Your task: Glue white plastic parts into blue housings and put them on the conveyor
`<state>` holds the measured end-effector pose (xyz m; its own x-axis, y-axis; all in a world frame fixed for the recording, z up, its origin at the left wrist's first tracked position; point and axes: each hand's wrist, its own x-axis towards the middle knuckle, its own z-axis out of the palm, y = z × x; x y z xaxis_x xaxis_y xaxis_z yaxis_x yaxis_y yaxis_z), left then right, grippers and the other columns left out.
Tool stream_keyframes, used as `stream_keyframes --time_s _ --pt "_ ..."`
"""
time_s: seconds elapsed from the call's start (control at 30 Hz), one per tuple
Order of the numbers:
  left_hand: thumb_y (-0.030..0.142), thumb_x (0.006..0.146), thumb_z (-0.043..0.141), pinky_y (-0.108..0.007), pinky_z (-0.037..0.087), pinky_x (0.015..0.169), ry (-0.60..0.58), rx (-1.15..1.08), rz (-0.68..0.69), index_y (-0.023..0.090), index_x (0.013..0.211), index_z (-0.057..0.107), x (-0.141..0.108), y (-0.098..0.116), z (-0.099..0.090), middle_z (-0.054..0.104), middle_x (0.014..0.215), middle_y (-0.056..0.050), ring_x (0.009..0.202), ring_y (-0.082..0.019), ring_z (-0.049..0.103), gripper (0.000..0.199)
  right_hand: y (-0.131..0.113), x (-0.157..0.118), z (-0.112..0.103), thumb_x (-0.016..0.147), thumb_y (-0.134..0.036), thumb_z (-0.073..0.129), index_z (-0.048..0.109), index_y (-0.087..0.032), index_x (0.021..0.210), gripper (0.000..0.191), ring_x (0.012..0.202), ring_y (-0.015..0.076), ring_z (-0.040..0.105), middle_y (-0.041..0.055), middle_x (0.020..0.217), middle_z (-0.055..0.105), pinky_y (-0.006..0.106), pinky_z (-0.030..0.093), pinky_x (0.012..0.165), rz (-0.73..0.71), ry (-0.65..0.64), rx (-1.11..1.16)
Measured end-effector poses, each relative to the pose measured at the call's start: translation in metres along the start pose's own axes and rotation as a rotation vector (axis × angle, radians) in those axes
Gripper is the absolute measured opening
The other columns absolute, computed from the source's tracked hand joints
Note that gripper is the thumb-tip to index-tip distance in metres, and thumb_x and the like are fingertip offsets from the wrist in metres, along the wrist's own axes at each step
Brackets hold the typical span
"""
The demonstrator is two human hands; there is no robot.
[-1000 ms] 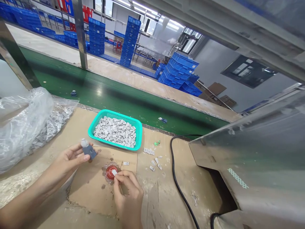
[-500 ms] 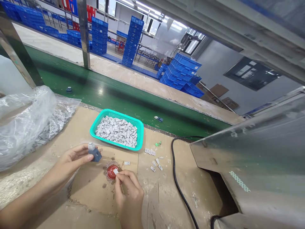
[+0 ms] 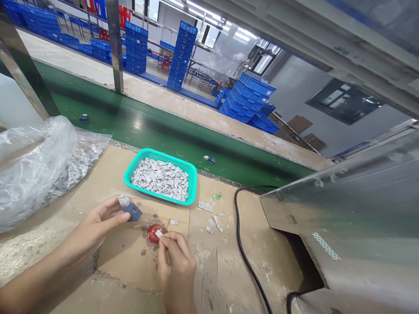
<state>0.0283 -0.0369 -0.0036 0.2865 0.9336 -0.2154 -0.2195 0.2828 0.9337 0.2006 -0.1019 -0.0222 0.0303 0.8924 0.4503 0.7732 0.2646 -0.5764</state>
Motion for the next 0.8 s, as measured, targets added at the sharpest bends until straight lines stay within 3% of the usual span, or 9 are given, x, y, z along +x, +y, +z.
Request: stream_keyframes --time_s 0.43,0.53,0.7,0.8 --pt "0.026 0.072 0.057 -0.028 0.039 0.083 -0.032 0.002 0.009 0.018 0.088 0.056 0.000 0.001 -0.002 0.062 0.092 -0.005 0.091 -0.018 0.055 0.017 -0.005 0.004 0.001 0.075 -0.011 0.050 0.061 -0.015 0.070 0.013 0.061 0.0127 0.058 0.0058 0.072 0.058 0.020 0.049 0.054 -0.033 -0.009 -0.037" --pt "0.027 0.074 0.055 -0.027 0.039 0.083 -0.041 -0.062 0.036 0.018 0.089 0.054 0.001 -0.001 -0.002 0.063 0.093 -0.005 0.091 -0.017 0.055 0.017 0.000 0.002 -0.001 0.074 -0.012 0.052 0.063 -0.016 0.072 0.012 0.063 0.0142 0.059 0.0066 0.074 0.059 0.023 0.051 0.056 0.035 -0.030 0.004" --pt "0.022 0.074 0.054 -0.027 0.042 0.079 -0.107 -0.171 0.023 0.017 0.089 0.052 0.005 -0.011 0.000 0.063 0.090 -0.006 0.087 -0.017 0.058 0.016 0.003 0.007 -0.014 0.073 -0.015 0.056 0.065 -0.014 0.073 0.008 0.061 0.0159 0.061 0.0090 0.079 0.061 0.023 0.054 0.052 0.268 -0.091 0.334" --pt "0.019 0.071 0.057 -0.029 0.043 0.081 -0.140 -0.179 0.045 0.017 0.090 0.054 0.006 -0.013 -0.002 0.063 0.091 -0.005 0.089 -0.018 0.058 0.019 0.000 0.010 -0.017 0.072 -0.016 0.058 0.064 -0.015 0.070 0.006 0.061 0.0158 0.061 0.0081 0.077 0.061 0.023 0.054 0.052 0.283 -0.056 0.350"
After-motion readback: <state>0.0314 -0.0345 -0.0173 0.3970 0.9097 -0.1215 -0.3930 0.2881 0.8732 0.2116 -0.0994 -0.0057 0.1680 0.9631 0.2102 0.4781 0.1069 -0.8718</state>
